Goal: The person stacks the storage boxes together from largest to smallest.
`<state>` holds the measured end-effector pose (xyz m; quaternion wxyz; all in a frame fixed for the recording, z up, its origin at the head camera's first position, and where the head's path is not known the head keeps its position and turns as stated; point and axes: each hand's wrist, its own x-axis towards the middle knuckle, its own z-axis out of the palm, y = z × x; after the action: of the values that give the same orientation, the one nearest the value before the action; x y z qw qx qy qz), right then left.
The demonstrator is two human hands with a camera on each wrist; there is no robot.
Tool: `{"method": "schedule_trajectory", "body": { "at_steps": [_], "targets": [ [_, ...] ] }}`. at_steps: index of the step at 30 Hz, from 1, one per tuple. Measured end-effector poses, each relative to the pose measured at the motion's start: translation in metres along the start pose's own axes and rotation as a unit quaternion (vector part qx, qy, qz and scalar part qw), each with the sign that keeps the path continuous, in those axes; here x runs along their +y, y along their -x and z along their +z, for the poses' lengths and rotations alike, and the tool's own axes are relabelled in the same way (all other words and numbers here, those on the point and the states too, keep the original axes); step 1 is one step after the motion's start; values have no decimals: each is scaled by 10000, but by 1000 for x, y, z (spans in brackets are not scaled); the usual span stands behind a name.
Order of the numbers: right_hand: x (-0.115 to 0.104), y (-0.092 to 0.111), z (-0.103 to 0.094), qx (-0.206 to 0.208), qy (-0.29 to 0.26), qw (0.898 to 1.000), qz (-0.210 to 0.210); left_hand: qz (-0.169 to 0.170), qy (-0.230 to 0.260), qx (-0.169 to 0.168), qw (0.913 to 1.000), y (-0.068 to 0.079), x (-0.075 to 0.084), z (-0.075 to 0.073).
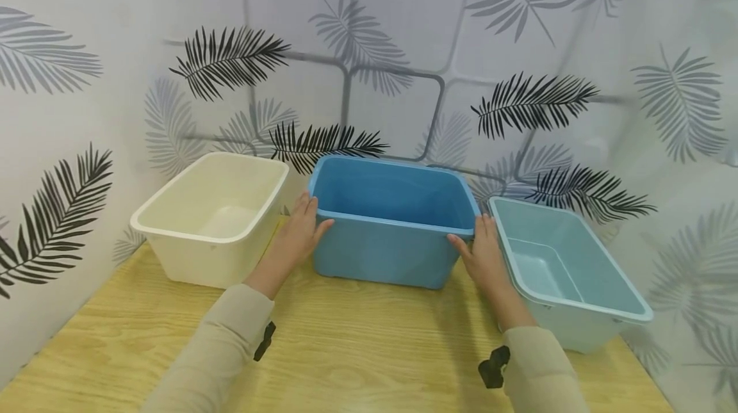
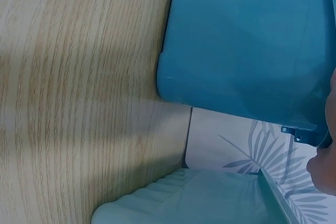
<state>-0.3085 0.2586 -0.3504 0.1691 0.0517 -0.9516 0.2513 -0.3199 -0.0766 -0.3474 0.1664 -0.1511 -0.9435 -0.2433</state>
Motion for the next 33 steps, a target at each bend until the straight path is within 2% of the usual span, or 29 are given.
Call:
{"method": "schedule_trajectory", "body": {
  "at_steps": [6, 15, 23, 33],
  "targets": [
    [0, 0, -2, -45, 116, 9999, -14, 45, 63, 225, 9997, 0, -1, 2],
    [2, 2, -4, -110, 260, 9996, -84, 93, 312, 300, 9990, 2, -2, 2],
    [0, 5, -9, -39, 473, 9987, -158, 201, 121, 351, 9991, 3, -3, -1],
    [-2, 10, -9, 33, 515, 9984, -220, 223, 166, 417, 9987, 9, -3, -5]
  ]
}}
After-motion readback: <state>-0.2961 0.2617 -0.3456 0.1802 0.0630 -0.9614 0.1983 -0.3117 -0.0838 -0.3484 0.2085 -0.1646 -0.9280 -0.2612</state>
